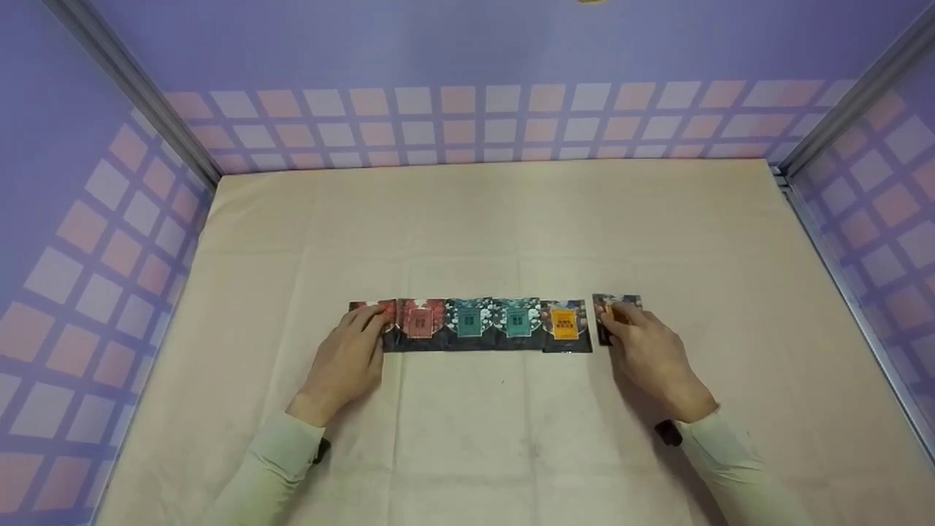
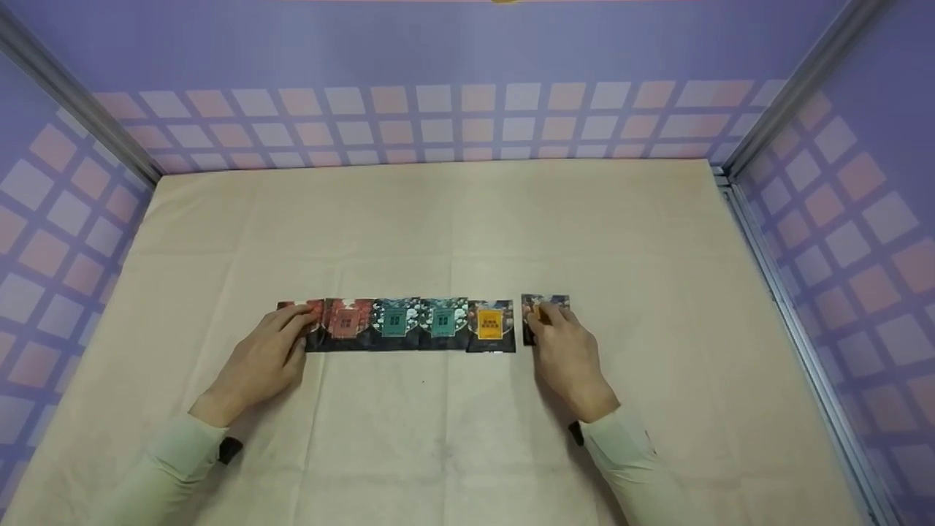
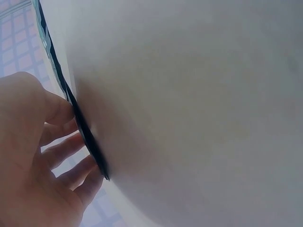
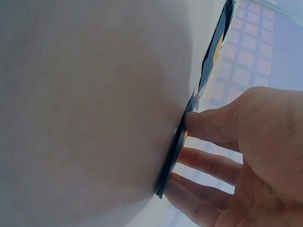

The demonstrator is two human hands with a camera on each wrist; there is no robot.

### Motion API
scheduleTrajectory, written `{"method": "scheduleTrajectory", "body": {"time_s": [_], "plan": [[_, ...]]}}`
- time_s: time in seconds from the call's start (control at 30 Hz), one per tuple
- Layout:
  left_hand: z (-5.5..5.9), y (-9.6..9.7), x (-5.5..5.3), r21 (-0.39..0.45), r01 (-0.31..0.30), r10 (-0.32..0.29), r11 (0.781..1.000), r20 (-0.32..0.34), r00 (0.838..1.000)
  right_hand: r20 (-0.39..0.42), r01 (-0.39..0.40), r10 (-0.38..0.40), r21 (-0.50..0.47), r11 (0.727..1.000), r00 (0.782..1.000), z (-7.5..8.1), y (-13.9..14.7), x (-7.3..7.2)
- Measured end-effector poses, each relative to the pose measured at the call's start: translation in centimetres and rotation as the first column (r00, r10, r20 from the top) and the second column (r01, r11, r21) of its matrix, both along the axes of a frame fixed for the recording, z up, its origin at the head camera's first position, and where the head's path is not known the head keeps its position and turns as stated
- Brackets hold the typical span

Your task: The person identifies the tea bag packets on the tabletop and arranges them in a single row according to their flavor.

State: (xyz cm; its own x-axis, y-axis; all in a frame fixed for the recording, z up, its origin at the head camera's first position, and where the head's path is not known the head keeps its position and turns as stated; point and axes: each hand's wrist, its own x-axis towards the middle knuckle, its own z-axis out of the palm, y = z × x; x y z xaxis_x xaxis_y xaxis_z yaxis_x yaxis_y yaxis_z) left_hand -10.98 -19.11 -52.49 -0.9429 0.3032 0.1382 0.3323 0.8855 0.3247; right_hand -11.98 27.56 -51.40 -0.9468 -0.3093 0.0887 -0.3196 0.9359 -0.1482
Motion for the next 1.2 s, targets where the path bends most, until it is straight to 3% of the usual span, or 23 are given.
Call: {"method": "scheduleTrajectory", "body": {"time_s": [0.7, 1.2], "plan": [[-0.18, 0.05, -0.05, -0.026, -0.011, 0.011, 1.0, -0.016, 1.0, 0.047, -0.024, 0.032, -0.16, 0.987, 0.998, -0.14, -0.19, 0.3], [-0.5, -0.16, 0.36, -0.004, 0.001, -0.002, 1.0, -0.055, 0.998, 0.022, -0.049, 0.054, -0.187, 0.981, 0.998, -0.53, -0.35, 0.34]]}}
